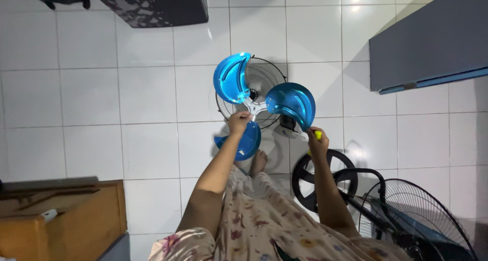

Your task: The person disassembles a standing electric fan by removing the front grille, unscrewing the fan blades with a screwdriver, and detaching the rear grille. The parts are placed on the floor.

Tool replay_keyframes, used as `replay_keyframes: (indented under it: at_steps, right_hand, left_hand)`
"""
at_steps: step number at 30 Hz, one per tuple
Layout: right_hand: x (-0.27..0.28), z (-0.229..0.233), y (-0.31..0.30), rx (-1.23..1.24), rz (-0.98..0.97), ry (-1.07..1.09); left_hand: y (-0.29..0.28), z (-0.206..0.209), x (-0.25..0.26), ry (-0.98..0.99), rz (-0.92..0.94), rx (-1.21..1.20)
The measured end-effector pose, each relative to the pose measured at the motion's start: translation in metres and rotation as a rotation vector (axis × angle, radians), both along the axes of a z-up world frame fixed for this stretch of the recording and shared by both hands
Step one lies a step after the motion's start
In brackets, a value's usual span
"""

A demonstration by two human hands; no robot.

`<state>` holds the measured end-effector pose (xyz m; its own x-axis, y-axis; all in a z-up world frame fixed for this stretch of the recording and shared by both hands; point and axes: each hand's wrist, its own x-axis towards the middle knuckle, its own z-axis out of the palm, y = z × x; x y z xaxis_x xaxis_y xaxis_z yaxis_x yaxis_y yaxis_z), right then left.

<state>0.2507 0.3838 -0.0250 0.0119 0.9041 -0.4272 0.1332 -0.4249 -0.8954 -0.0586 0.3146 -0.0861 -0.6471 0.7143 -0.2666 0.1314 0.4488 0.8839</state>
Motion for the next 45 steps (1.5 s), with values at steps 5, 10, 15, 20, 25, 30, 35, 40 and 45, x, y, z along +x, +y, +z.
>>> replay_keyframes:
  at_steps: [5, 10, 15, 20, 25, 30, 35, 40, 45]
  right_hand:
    - [-0.013, -0.038, 0.006, -0.017, -0.039, -0.027]
    - [-0.027, -0.087, 0.017, -0.034, -0.061, -0.094]
    - [-0.035, -0.145, 0.036, 0.0, -0.07, -0.16]
    - [-0.038, -0.204, 0.05, -0.007, -0.079, -0.212]
    - [-0.041, -0.264, 0.061, 0.014, -0.054, -0.277]
    - [-0.043, -0.327, 0.067, 0.067, -0.004, -0.287]
    - [-0.048, -0.386, 0.077, 0.064, 0.0, -0.37]
    - [-0.05, -0.441, 0.084, -0.013, 0.023, -0.447]
    - [-0.062, -0.489, 0.092, 0.038, 0.09, -0.505]
  left_hand:
    - [0.015, -0.042, -0.009, -0.024, 0.001, 0.022]
    - [0.032, -0.092, -0.018, -0.07, 0.001, 0.006]
    - [0.05, -0.15, -0.021, -0.042, -0.018, -0.02]
    - [0.057, -0.209, -0.018, 0.017, -0.013, -0.023]
    - [0.066, -0.269, -0.02, 0.001, -0.037, -0.076]
    - [0.075, -0.332, -0.026, 0.067, -0.109, -0.191]
    - [0.084, -0.392, -0.026, 0.104, -0.098, -0.177]
    - [0.094, -0.447, -0.029, 0.126, -0.111, -0.151]
    - [0.107, -0.494, -0.036, 0.117, -0.102, -0.161]
